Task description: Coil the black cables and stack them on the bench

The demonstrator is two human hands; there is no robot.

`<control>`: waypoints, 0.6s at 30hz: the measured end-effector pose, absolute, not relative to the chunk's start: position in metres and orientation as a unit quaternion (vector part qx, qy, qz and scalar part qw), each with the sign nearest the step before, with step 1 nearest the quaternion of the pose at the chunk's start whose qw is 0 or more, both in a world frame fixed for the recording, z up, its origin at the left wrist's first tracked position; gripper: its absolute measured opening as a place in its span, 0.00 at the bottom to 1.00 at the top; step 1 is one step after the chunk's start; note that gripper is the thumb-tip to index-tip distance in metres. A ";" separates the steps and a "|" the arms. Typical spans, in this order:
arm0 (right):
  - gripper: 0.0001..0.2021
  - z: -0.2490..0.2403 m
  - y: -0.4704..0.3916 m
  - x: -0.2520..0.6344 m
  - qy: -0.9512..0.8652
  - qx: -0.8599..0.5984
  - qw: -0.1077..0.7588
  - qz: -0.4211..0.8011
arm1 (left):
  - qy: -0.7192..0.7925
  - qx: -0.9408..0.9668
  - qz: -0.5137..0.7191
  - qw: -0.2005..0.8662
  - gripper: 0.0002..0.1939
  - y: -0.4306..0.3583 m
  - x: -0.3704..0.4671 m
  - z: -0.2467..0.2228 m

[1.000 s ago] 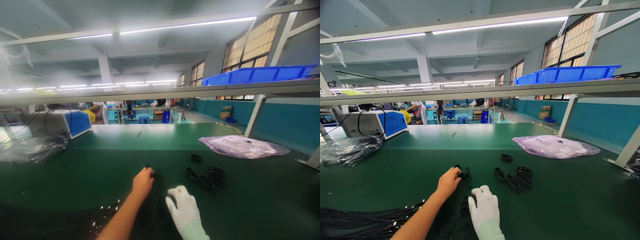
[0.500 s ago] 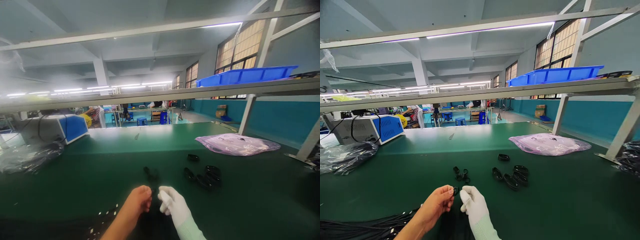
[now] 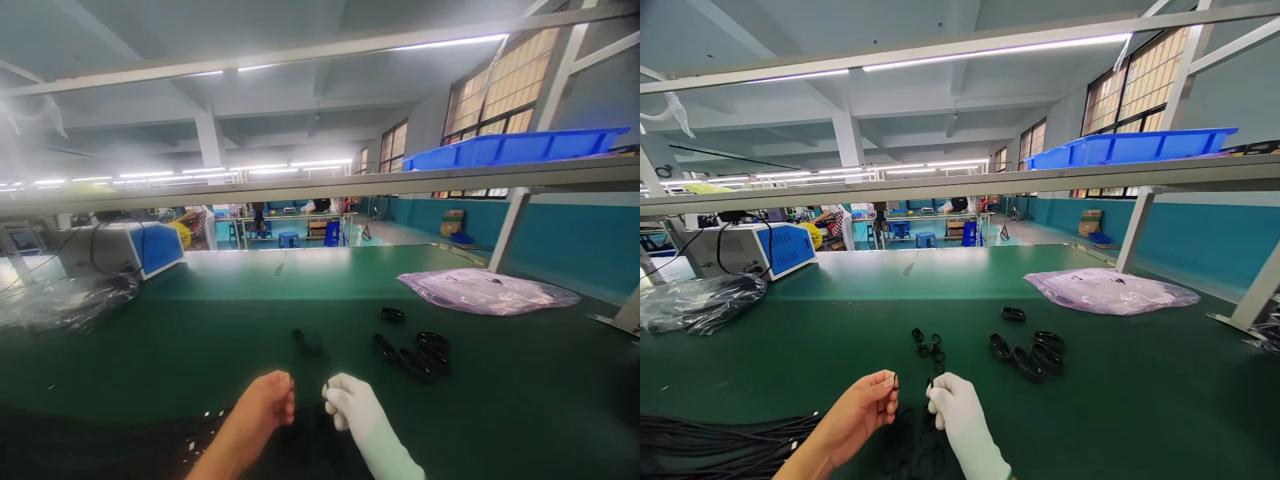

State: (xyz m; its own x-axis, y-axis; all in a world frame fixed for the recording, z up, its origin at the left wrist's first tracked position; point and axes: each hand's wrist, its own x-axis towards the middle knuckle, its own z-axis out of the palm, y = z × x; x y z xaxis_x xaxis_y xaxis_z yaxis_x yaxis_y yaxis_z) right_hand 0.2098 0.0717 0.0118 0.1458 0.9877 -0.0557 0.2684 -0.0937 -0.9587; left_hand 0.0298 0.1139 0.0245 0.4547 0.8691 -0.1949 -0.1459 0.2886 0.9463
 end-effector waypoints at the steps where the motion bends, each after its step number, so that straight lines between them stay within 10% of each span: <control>1: 0.07 0.012 0.071 0.211 -0.530 -0.628 0.423 0.382 | 0.384 0.492 0.344 0.701 0.18 0.114 0.031 0.024; 11: 0.15 0.006 0.078 0.225 -0.548 -0.738 0.339 0.198 | 0.562 0.690 0.263 0.372 0.03 0.175 0.057 0.007; 18: 0.13 -0.003 0.077 0.226 -0.550 -0.716 0.382 0.198 | 0.603 0.703 0.212 0.313 0.12 0.214 0.083 -0.016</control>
State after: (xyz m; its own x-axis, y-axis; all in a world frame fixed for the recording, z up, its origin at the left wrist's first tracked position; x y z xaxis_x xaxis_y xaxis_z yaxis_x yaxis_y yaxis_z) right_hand 0.2259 0.0770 -0.0030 0.3169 0.9385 0.1368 0.6364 -0.1035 -0.7644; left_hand 0.0825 0.2136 -0.0157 0.1837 0.9798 -0.0794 0.7140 -0.0774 0.6959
